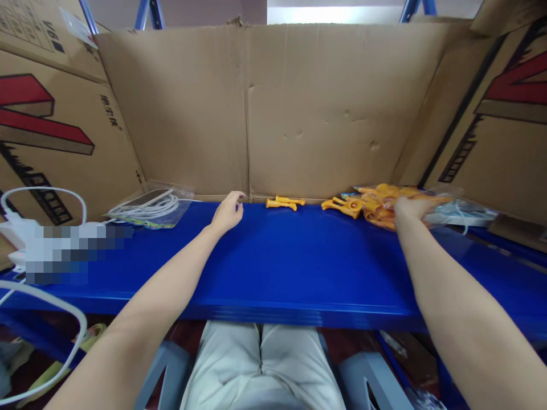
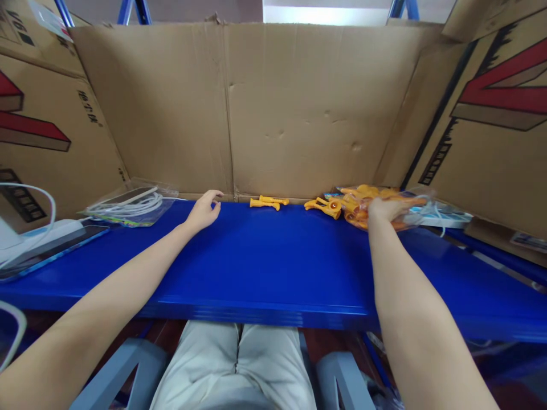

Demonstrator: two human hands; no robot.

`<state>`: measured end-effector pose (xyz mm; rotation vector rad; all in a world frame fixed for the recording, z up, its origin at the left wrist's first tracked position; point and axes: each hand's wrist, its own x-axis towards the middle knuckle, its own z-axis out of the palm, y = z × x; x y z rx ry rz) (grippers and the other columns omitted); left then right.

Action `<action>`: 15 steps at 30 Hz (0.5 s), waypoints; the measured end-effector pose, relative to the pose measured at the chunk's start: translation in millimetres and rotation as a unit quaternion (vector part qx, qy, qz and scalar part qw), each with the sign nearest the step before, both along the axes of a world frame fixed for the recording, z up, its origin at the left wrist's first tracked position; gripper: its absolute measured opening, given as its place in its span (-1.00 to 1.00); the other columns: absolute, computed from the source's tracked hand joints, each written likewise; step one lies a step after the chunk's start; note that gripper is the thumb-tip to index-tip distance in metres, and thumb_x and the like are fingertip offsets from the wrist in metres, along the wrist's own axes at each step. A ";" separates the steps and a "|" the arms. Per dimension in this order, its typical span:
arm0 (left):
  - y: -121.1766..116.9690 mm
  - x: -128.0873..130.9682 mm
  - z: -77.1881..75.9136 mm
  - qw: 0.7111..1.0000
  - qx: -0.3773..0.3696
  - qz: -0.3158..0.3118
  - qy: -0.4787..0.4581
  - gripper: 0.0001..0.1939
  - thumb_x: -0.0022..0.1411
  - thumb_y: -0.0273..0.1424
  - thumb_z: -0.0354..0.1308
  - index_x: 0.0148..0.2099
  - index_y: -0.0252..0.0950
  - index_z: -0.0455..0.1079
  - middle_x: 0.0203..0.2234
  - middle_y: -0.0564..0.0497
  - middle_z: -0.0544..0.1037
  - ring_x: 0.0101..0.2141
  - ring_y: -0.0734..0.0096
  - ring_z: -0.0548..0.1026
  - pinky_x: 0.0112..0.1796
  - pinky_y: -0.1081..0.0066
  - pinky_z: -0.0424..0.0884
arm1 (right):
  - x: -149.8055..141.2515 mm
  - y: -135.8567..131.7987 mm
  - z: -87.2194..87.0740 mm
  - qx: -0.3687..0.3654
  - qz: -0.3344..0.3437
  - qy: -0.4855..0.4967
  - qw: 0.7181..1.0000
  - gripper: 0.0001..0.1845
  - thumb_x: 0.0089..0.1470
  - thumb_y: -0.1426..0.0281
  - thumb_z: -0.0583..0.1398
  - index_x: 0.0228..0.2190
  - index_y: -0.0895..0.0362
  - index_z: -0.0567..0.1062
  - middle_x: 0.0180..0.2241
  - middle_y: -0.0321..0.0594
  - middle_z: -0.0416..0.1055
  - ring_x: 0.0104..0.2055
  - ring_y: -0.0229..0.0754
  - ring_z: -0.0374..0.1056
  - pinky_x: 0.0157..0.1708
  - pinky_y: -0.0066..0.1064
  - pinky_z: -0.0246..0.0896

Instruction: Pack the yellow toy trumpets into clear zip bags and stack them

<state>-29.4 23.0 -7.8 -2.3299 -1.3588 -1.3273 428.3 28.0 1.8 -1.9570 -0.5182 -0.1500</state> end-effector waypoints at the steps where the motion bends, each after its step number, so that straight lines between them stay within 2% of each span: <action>1: 0.0 0.0 0.0 1.000 0.000 -0.001 -0.001 -0.73 0.13 -0.58 -0.02 -0.11 -0.30 0.32 -0.17 -0.09 0.47 -0.34 0.39 0.47 -0.21 0.33 0.41 | -5.9 -6.1 1.1 -0.006 -0.001 0.011 1.000 -0.08 0.06 0.36 0.11 0.26 0.60 -0.19 0.27 0.49 -0.18 0.34 0.09 -0.12 0.21 -0.25 -0.06; 3: 0.1 0.1 0.1 1.000 -0.002 -0.002 -0.002 -0.72 0.12 -0.59 -0.02 -0.11 -0.30 0.32 -0.17 -0.09 0.47 -0.35 0.40 0.47 -0.21 0.33 0.42 | -16.9 -17.8 3.6 -0.026 -0.013 -0.014 0.999 0.00 0.04 0.31 0.15 0.30 0.47 -0.25 0.33 0.31 -0.37 0.38 0.13 -0.33 0.27 -0.09 -0.28; 4: 0.2 0.1 0.0 1.000 -0.003 -0.003 -0.004 -0.72 0.12 -0.59 -0.02 -0.11 -0.31 0.32 -0.16 -0.09 0.47 -0.35 0.40 0.48 -0.21 0.33 0.42 | -21.3 -22.8 4.6 -0.036 -0.006 -0.032 0.999 -0.08 0.08 0.31 0.10 0.31 0.40 -0.20 0.35 0.22 -0.38 0.38 0.14 -0.38 0.28 -0.02 -0.40; 6: 0.7 0.1 -0.2 1.000 -0.001 -0.006 -0.006 -0.72 0.12 -0.58 -0.01 -0.11 -0.31 0.33 -0.15 -0.10 0.48 -0.35 0.40 0.48 -0.19 0.33 0.42 | -26.3 -30.3 5.9 -0.062 0.025 -0.043 0.997 -0.28 0.15 0.34 -0.01 0.29 0.31 -0.01 0.35 0.12 -0.26 0.37 0.15 -0.39 0.26 0.08 -0.50; 8: 1.8 -0.1 -0.9 1.000 -0.003 -0.008 -0.007 -0.73 0.12 -0.58 -0.01 -0.12 -0.31 0.34 -0.16 -0.10 0.49 -0.35 0.40 0.48 -0.17 0.32 0.42 | -26.7 -33.6 6.9 -0.084 0.055 -0.027 0.995 -0.36 0.17 0.35 -0.08 0.24 0.30 0.13 0.32 0.12 -0.13 0.36 0.15 -0.30 0.25 0.12 -0.48; 13: 5.5 -1.2 -3.3 0.999 -0.037 -0.010 0.002 -0.73 0.10 -0.59 -0.02 -0.16 -0.27 0.36 -0.28 -0.04 0.55 -0.31 0.37 0.50 -0.17 0.32 0.43 | -13.0 -23.0 5.6 -0.110 0.066 -0.021 0.991 -0.37 0.15 0.28 -0.08 0.21 0.26 0.18 0.28 0.19 -0.04 0.28 0.19 -0.10 0.17 0.20 -0.29; 15: 6.2 -1.4 -3.7 0.999 -0.049 -0.009 0.005 -0.73 0.11 -0.58 -0.02 -0.16 -0.26 0.37 -0.32 -0.03 0.56 -0.28 0.34 0.51 -0.16 0.31 0.43 | -3.0 -13.7 0.8 -0.114 0.071 -0.084 0.987 -0.39 0.17 0.26 -0.11 0.17 0.29 0.23 0.22 0.30 0.03 0.23 0.21 0.00 0.11 0.19 -0.13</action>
